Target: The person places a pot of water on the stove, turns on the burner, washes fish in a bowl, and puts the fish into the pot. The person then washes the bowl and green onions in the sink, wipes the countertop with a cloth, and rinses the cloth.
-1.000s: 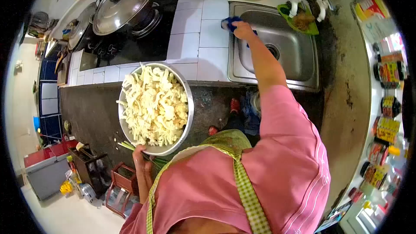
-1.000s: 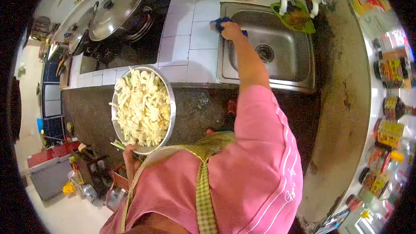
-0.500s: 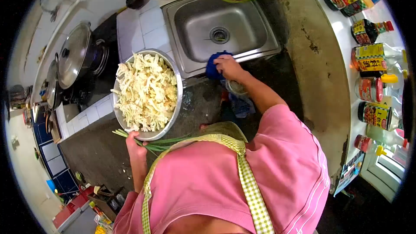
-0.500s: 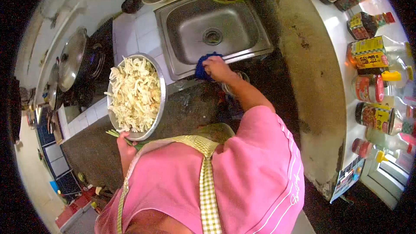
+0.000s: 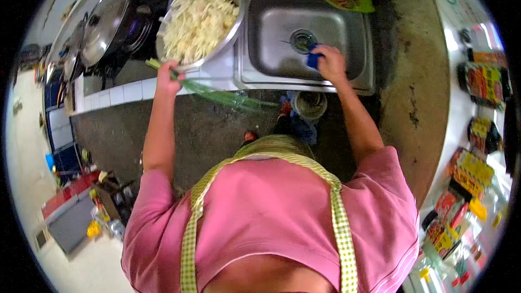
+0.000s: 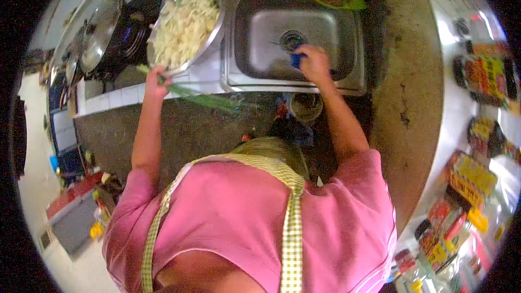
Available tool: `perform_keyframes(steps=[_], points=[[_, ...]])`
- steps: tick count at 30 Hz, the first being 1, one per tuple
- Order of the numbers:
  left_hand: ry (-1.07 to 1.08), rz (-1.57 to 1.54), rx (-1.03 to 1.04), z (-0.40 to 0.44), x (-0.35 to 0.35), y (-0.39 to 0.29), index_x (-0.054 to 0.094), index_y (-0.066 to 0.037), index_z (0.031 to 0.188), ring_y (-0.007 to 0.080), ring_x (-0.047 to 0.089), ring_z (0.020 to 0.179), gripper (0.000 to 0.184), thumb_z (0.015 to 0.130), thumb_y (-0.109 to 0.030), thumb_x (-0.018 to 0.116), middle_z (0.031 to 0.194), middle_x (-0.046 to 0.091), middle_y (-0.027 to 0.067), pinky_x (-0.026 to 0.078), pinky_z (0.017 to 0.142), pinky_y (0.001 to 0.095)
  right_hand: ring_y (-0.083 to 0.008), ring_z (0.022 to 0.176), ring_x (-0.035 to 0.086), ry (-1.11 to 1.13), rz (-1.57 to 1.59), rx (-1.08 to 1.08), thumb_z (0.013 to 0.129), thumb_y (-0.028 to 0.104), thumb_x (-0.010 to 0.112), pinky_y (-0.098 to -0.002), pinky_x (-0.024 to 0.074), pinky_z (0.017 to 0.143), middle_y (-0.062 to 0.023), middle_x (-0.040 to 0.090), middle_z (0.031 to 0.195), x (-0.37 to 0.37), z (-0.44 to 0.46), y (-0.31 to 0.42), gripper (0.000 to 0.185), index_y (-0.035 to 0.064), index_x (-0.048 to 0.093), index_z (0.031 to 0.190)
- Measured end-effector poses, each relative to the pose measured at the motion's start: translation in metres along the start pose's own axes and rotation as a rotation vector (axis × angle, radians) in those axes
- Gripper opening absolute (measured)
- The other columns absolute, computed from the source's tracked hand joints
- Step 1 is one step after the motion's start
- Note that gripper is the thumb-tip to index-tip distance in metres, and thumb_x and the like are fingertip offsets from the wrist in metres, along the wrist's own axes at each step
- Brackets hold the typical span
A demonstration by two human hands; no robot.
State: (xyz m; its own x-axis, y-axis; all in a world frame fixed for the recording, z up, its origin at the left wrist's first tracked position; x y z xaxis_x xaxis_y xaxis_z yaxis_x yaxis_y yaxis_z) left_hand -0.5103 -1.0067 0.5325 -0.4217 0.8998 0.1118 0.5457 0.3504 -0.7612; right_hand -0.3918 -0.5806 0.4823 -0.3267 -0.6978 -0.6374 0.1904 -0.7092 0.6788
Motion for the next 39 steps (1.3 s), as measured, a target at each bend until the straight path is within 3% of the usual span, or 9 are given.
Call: perform_keyframes(steps=[4,9,12,16,23,27,29,36,39], points=[[0.092,-0.118,-0.170,0.021,-0.011,0.019,0.041,-0.009,0.068,0.0165,0.037,0.048,0.013,0.064,-0.007,0.053,0.064,0.040,0.0053,0.029,0.036,0.0260,-0.0240,0.092,0.050,0.213,0.093,-0.334,0.063,0.006,0.053,-0.0353,0.0373,0.081,-0.0047,0.057,0.101,0.121,0.000,0.096,0.022,0.0134,0.061,0.082],[0.015,0.025,-0.083,0.035,0.010,0.002,0.042,-0.009,0.067,0.0153,0.036,0.046,0.011,0.065,-0.007,0.052,0.061,0.038,0.0031,0.028,0.035,0.0257,-0.0202,0.091,0.046,0.827,-0.076,-0.273,0.065,0.012,0.054,-0.0411,0.0346,0.075,-0.0004,0.056,0.089,0.176,-0.005,0.142,0.018,0.0194,0.063,0.078],[0.095,0.055,-0.179,0.048,-0.001,0.002,0.046,-0.010,0.073,0.0146,0.036,0.046,0.009,0.068,-0.009,0.054,0.064,0.039,0.0019,0.027,0.035,0.0238,-0.0195,0.086,0.049,0.738,0.058,-0.213,0.058,0.008,0.056,-0.0376,0.0375,0.073,0.0016,0.058,0.075,0.150,-0.030,0.115,0.015,0.0194,0.062,0.066],[0.042,0.289,-0.122,0.033,0.011,-0.007,0.051,-0.011,0.088,0.0145,0.050,0.052,0.033,0.068,-0.033,0.066,0.072,0.050,0.0047,0.026,0.036,0.0211,-0.0190,0.075,0.054,0.433,0.230,-0.128,0.055,0.004,0.053,-0.0322,0.0397,0.072,0.0026,0.060,0.066,0.076,-0.051,0.043,0.013,0.0165,0.058,0.056],[0.106,0.556,0.015,-0.026,-0.015,-0.001,0.050,-0.006,0.101,0.0075,0.041,0.048,0.042,0.068,-0.026,0.066,0.087,0.059,0.0060,0.025,0.035,0.0205,-0.0267,0.071,0.054,0.194,-0.054,0.260,0.054,-0.010,0.045,-0.0351,0.0388,0.072,-0.0094,0.058,0.066,-0.076,-0.106,-0.077,0.018,0.0058,0.054,0.055],[0.200,0.716,0.236,-0.105,0.003,0.000,0.041,0.001,0.115,0.0047,0.032,0.036,0.049,0.072,-0.016,0.059,0.080,0.059,0.0046,0.023,0.031,0.0196,-0.0273,0.071,0.054,0.094,-0.211,0.345,0.052,-0.009,0.042,-0.0358,0.0383,0.073,-0.0103,0.057,0.065,-0.103,-0.115,-0.121,0.019,0.0051,0.054,0.053],[0.316,0.792,0.253,-0.131,0.014,0.008,0.038,0.002,0.117,0.0050,0.029,0.031,0.047,0.075,-0.012,0.054,0.077,0.060,0.0059,0.022,0.029,0.0188,-0.0238,0.065,0.053,-0.103,-0.196,0.174,0.056,-0.002,0.049,-0.0341,0.0375,0.063,-0.0055,0.055,0.061,-0.108,-0.091,-0.100,0.013,0.0108,0.052,0.052],[0.565,1.071,0.121,-0.142,0.083,0.034,0.054,0.000,0.083,0.0058,0.039,0.038,0.016,0.077,-0.015,0.051,0.063,0.057,0.0041,0.032,0.036,0.0202,-0.0246,0.066,0.052,-0.253,-0.322,0.064,0.054,-0.002,0.053,-0.0364,0.0390,0.068,-0.0052,0.055,0.059,-0.090,0.013,-0.154,0.012,0.0103,0.052,0.054],[0.629,1.285,0.495,-0.152,0.108,0.012,0.053,-0.002,0.076,0.0072,0.042,0.047,0.014,0.075,-0.016,0.055,0.059,0.052,0.0016,0.036,0.043,0.0224,-0.0269,0.067,0.052,-0.168,-0.353,0.163,0.053,-0.002,0.053,-0.0384,0.0403,0.068,-0.0061,0.055,0.059,-0.087,0.057,-0.166,0.014,0.0105,0.057,0.059]])
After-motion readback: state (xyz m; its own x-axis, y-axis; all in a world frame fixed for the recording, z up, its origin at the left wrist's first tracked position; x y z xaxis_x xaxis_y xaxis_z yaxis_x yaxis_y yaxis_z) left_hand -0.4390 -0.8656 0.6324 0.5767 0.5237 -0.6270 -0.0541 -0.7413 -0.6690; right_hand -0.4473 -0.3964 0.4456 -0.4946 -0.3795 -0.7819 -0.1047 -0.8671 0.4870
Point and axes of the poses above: each hand's wrist, its own z-axis towards the middle knuckle, its own x-axis out of the palm, y = z × x, the point moved 2 cm from there along z, towards the middle knuckle
